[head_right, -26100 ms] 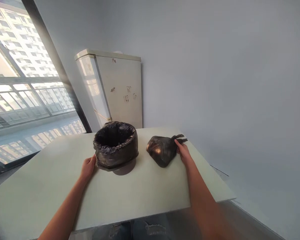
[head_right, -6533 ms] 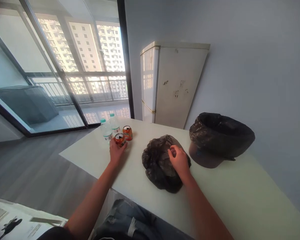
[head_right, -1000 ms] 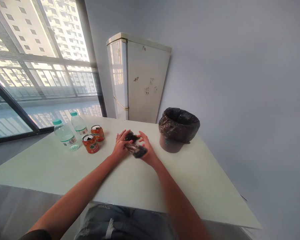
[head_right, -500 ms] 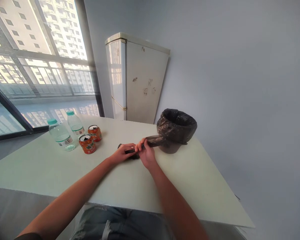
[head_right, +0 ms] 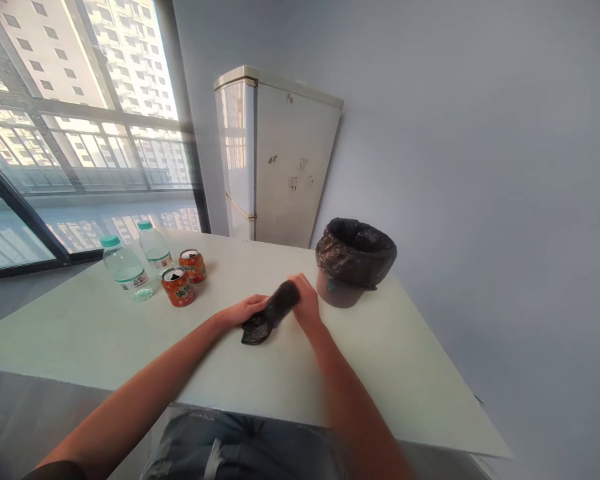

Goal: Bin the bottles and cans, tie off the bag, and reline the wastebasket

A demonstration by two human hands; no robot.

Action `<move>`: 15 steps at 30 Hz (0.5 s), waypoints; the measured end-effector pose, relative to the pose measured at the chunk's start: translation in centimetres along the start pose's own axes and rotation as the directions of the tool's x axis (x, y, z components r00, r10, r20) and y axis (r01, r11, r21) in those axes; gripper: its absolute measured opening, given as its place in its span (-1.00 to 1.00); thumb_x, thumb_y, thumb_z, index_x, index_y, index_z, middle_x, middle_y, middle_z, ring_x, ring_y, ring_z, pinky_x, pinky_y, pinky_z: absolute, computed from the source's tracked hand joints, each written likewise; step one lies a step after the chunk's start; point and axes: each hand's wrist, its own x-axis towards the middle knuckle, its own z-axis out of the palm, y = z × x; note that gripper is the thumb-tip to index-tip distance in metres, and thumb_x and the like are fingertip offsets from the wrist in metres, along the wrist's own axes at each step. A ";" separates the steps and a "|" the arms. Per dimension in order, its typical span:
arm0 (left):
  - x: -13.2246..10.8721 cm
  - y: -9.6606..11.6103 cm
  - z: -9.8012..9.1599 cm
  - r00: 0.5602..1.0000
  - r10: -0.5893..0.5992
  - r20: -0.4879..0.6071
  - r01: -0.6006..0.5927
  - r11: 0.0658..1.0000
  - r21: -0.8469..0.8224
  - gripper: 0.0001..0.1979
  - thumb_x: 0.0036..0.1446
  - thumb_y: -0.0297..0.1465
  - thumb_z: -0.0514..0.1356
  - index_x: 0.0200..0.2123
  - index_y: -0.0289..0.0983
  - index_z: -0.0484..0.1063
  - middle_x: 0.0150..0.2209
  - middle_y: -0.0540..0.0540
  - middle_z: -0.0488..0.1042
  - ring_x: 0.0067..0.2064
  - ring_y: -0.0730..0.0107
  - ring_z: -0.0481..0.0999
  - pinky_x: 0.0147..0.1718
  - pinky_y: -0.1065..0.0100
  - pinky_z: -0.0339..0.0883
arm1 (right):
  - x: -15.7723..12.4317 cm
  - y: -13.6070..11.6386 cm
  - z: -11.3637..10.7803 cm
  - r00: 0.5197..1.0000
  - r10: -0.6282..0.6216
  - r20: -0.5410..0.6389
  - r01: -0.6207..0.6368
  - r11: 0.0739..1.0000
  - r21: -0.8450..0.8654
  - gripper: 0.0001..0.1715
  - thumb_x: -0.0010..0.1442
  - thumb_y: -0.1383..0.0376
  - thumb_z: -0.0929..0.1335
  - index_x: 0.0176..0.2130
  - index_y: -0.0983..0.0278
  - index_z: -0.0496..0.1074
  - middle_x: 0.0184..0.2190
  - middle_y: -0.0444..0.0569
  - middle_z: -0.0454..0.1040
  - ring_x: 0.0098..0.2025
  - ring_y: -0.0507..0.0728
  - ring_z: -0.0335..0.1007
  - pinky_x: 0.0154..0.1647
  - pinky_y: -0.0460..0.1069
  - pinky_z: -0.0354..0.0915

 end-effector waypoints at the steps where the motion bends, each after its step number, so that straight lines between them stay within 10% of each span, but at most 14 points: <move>1: 0.0 -0.2 0.0 0.999 -0.040 0.004 0.040 0.998 -0.048 -0.25 0.14 0.34 0.12 -0.33 -0.31 0.47 -0.48 -0.04 0.41 -0.48 0.42 0.35 -0.47 0.40 0.27 | -0.1 0.0 -0.2 0.998 -0.027 0.060 0.031 0.998 -0.061 -0.90 0.16 0.35 0.38 -0.26 0.20 0.52 -0.34 -0.09 0.34 -0.26 0.13 0.27 -0.23 0.01 0.19; 5: -0.3 -0.3 0.2 0.969 -0.240 0.056 0.244 0.899 -0.363 -0.17 0.13 0.37 0.08 -0.16 -0.34 0.53 -0.32 -0.19 0.58 -0.35 0.29 0.55 -0.31 0.30 0.49 | -0.1 0.6 -0.2 0.948 -0.146 0.282 0.263 0.858 -0.440 -0.46 0.18 0.52 0.25 -0.02 0.13 0.61 -0.24 0.01 0.31 -0.17 0.19 0.27 -0.20 0.03 0.25; 9: -0.6 0.0 0.4 0.976 -0.185 0.118 0.215 0.911 -0.351 -0.33 0.08 0.15 0.36 -0.09 -0.36 0.59 -0.15 -0.24 0.63 -0.23 0.30 0.60 -0.21 0.36 0.49 | -0.1 1.3 0.2 0.916 -0.187 0.354 0.375 0.711 -0.595 -0.31 0.17 0.53 0.30 0.22 0.13 0.52 -0.20 0.03 0.28 -0.16 0.21 0.24 -0.17 0.05 0.31; 15: -0.5 0.3 0.7 0.986 -0.086 0.146 0.123 0.955 -0.269 -0.78 0.02 -0.42 0.40 -0.23 -0.37 0.61 -0.23 -0.20 0.62 -0.28 0.33 0.57 -0.27 0.37 0.45 | -0.8 1.0 1.3 0.955 -0.193 0.225 0.281 0.830 -0.482 -0.23 0.18 0.49 0.27 0.31 0.11 0.44 -0.12 0.04 0.25 -0.08 0.21 0.27 0.03 0.12 0.35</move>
